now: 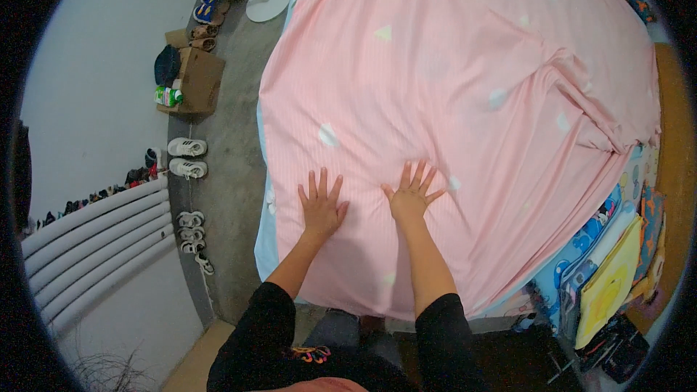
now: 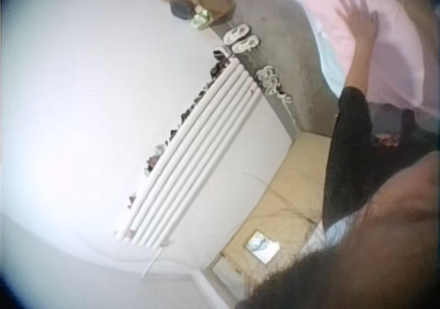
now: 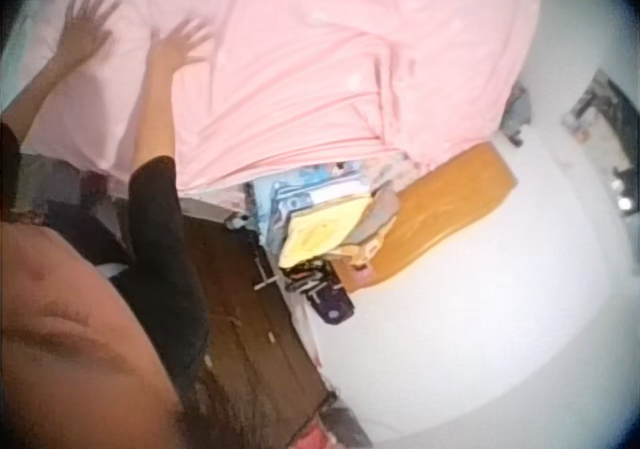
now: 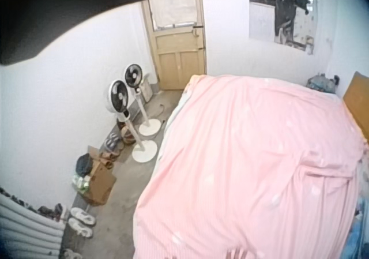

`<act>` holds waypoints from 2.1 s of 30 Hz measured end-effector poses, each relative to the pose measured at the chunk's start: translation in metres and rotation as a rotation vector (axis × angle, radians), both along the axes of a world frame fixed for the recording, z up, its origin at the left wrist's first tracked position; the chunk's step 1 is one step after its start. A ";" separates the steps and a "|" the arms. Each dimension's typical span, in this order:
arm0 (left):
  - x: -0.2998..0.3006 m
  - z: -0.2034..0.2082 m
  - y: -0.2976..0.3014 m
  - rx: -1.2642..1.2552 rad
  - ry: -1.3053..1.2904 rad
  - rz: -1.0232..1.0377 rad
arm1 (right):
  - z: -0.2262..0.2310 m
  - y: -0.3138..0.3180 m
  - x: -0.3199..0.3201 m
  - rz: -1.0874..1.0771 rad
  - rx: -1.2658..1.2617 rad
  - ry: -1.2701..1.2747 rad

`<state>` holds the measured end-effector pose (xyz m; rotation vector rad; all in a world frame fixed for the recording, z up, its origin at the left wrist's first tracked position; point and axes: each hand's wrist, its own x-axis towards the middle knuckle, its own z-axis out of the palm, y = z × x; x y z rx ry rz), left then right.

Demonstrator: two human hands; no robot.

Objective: The person spreads a pink blanket over the bed, folds a yellow and blue comforter, and arranges a pillow and several stuffed animals including a monkey, a carrot, and a bear.

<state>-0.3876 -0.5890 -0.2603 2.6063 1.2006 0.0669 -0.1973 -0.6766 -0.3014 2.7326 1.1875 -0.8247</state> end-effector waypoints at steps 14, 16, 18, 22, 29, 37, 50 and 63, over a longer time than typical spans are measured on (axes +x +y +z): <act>-0.121 -0.029 -0.048 -0.029 -0.052 0.410 | 0.032 -0.097 0.001 0.184 0.210 -0.114; -0.144 -0.037 -0.061 -0.011 -0.081 0.450 | 0.038 -0.140 -0.012 0.135 0.212 -0.109; -0.156 -0.038 -0.074 -0.022 -0.092 0.510 | 0.045 -0.188 -0.019 0.103 0.191 -0.129; -0.171 -0.035 -0.101 0.038 0.066 0.649 | 0.054 -0.275 -0.025 0.029 0.173 -0.144; -0.184 -0.024 -0.106 0.090 0.237 0.526 | 0.039 -0.389 0.001 -0.739 0.022 -0.584; -0.213 -0.002 -0.083 0.038 0.150 0.173 | 0.042 -0.454 0.036 -1.060 -0.171 -0.082; -0.235 0.027 -0.057 0.008 0.117 0.175 | 0.028 -0.523 -0.009 -0.796 -0.175 -0.004; -0.275 0.003 -0.047 -0.192 0.057 0.555 | 0.020 -0.507 -0.050 -0.774 -0.308 0.176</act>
